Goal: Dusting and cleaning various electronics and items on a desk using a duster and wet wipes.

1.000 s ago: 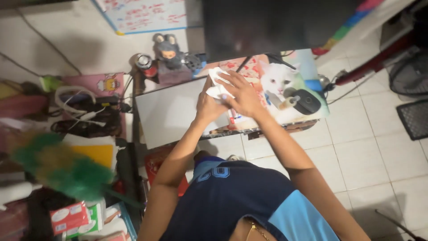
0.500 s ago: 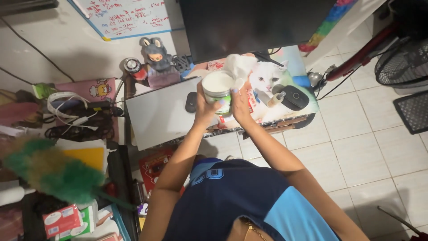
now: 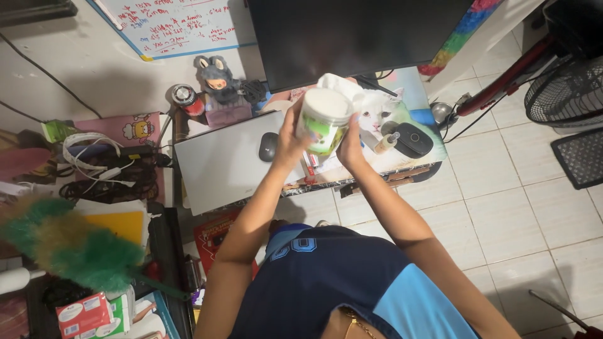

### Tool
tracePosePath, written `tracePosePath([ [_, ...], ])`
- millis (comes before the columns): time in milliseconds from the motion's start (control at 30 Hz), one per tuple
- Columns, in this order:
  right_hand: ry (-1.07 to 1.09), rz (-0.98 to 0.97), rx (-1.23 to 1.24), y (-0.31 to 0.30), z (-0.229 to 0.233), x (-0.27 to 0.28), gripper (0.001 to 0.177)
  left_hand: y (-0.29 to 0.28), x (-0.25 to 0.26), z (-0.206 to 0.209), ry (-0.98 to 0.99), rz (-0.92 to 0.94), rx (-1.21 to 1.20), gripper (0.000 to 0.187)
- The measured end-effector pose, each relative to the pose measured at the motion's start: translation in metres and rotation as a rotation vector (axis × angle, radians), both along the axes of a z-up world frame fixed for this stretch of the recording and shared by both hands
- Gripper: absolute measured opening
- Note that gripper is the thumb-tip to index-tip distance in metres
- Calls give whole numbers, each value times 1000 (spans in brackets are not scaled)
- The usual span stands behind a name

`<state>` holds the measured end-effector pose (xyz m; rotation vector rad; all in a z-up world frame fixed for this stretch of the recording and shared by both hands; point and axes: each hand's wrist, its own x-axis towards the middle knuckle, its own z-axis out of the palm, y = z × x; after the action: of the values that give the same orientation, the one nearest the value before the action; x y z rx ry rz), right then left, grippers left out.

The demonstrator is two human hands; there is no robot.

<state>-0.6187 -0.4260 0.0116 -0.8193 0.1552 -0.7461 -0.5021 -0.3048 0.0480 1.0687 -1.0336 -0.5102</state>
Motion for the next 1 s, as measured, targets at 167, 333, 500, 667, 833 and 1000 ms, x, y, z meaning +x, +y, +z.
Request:
tracePosePath([
  [167,360,-354,-373,13,-24,8,65,-4,2,9,-297,348,253,66],
  [333,597,-347,-833,22,-74,-1,66,5,3,7,-286,280,168,99],
  [500,16,88,-251,-1,-3,-3,69,10,18,-26,235,-256,144,103],
  [667,361,-232,-536,30,-6,10,74,9,-1,-2,280,23,124,97],
  [833,359,-376,-876,40,-41,6,71,11,-8,12,-325,614,283,94],
  [1000,68,-212,-369,-52,-110,12,60,18,2,8,120,-5,229,101],
])
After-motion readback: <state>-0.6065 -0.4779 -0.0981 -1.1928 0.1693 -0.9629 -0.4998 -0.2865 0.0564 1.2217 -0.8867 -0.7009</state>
